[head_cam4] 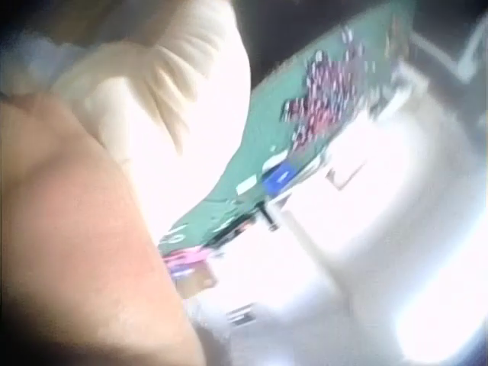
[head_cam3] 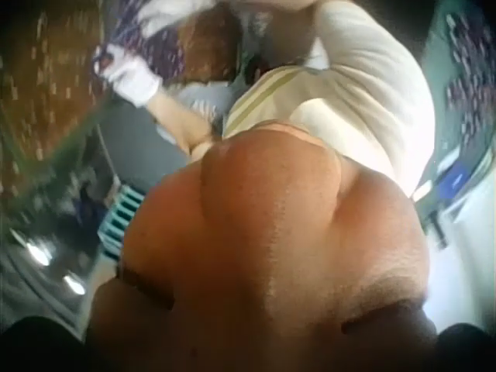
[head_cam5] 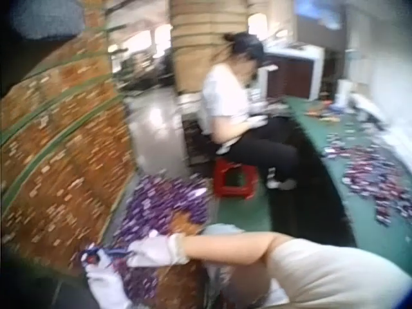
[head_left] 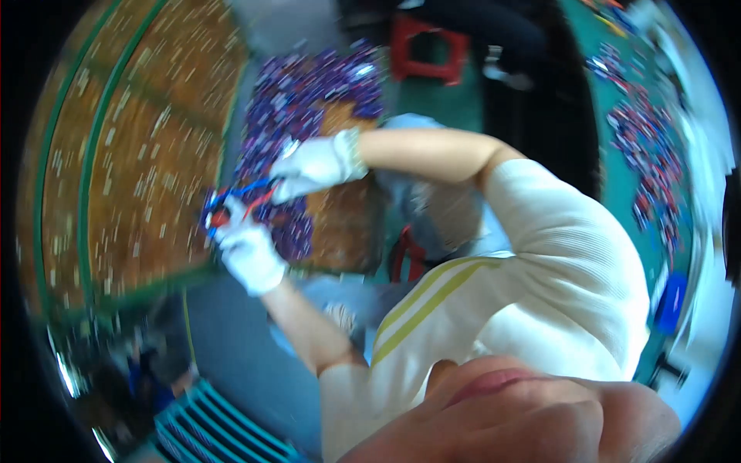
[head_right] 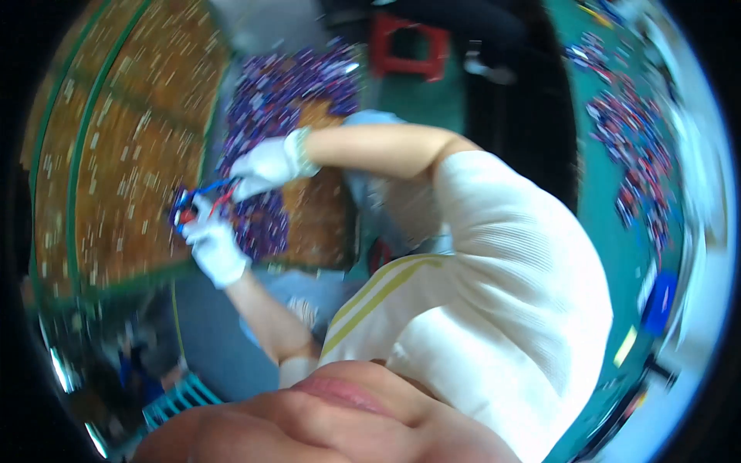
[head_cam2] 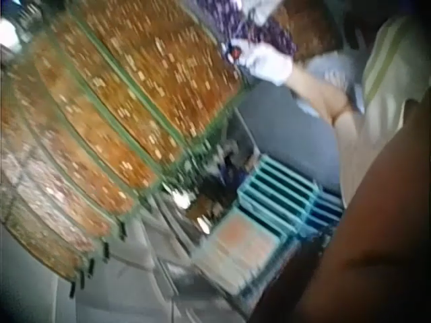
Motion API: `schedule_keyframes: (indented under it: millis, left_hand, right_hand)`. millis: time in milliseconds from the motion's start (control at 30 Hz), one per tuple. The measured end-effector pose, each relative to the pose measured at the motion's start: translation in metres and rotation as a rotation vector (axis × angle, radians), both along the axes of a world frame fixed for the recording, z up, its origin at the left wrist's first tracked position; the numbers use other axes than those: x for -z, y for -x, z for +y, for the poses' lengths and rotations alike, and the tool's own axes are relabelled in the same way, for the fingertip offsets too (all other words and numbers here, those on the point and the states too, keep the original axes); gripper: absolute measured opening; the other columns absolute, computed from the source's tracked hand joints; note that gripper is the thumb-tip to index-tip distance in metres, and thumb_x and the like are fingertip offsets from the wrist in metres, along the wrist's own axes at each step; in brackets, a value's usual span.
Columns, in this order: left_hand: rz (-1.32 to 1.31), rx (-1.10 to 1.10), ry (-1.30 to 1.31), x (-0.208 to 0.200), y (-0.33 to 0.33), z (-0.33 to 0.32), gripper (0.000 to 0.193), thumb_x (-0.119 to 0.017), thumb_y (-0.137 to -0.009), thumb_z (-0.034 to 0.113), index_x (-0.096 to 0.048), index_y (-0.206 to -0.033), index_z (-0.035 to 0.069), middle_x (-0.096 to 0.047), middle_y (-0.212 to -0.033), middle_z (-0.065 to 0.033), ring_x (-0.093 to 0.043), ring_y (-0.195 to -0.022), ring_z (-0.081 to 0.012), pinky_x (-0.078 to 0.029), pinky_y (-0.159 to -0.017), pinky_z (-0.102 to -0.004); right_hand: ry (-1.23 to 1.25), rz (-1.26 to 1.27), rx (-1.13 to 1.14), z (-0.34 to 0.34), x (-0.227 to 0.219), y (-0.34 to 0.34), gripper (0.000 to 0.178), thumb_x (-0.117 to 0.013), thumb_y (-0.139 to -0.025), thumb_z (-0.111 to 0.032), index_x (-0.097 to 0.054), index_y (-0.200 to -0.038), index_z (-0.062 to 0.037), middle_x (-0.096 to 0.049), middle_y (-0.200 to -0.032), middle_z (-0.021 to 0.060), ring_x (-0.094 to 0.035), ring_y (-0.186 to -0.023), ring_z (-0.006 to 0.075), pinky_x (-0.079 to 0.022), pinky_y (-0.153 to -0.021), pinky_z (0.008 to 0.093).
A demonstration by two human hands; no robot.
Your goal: The person assembles small purple electronic components with wires by hand at a factory workbench.
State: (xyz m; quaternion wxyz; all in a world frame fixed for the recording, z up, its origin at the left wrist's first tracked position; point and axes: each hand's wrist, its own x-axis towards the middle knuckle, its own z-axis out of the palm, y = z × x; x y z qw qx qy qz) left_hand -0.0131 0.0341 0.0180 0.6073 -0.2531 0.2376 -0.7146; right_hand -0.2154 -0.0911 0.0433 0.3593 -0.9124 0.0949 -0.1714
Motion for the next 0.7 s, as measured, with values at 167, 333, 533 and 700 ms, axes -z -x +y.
schedule_keyframes:
  millis: [167,333,533,700]
  left_hand:
    - [-1.389,0.112,-0.029,0.013,0.005,-0.015,0.079,-0.032,-0.086,0.059,-0.036,-0.125,-0.009,-0.037,-0.132,-0.0215,-0.054,-0.1,-0.0317,-0.052,-0.077,-0.0415]
    - [-1.458,0.076,-0.23,0.017,0.024,-0.024,0.067,-0.034,-0.089,0.052,-0.042,-0.122,-0.006,-0.043,-0.127,-0.0184,-0.047,-0.11,-0.0339,-0.044,-0.089,-0.0421]
    - [-1.4,0.126,-0.331,0.038,0.009,-0.022,0.05,-0.04,-0.091,0.041,-0.048,-0.116,-0.002,-0.048,-0.125,-0.0151,-0.045,-0.115,-0.0283,-0.038,-0.096,-0.0422]
    - [-1.324,0.17,-0.403,0.071,0.01,-0.043,0.047,-0.039,-0.092,0.037,-0.049,-0.114,-0.002,-0.05,-0.122,-0.0159,-0.045,-0.115,-0.0281,-0.036,-0.098,-0.0424]
  right_hand:
    - [-0.087,-0.462,0.373,-0.02,-0.025,0.098,0.017,-0.056,-0.085,-0.012,-0.058,-0.098,-0.001,-0.063,-0.088,0.0079,-0.06,-0.083,0.0188,-0.047,-0.074,0.0298]
    - [-0.194,-0.183,1.108,-0.043,-0.07,0.267,0.025,-0.058,-0.084,-0.027,-0.064,-0.096,-0.0058,-0.061,-0.081,0.0013,-0.054,-0.071,0.0087,-0.045,-0.063,0.0222]
    - [0.304,-0.062,1.507,-0.113,-0.056,0.498,0.031,-0.049,-0.086,-0.032,-0.06,-0.091,-0.0036,-0.054,-0.071,0.0017,-0.046,-0.06,0.0119,-0.038,-0.056,0.0267]
    - [0.013,-0.08,1.82,-0.138,-0.032,0.666,0.023,-0.054,-0.086,-0.031,-0.059,-0.077,-0.0106,-0.044,-0.058,-0.001,-0.038,-0.049,0.0116,-0.033,-0.047,0.0271]
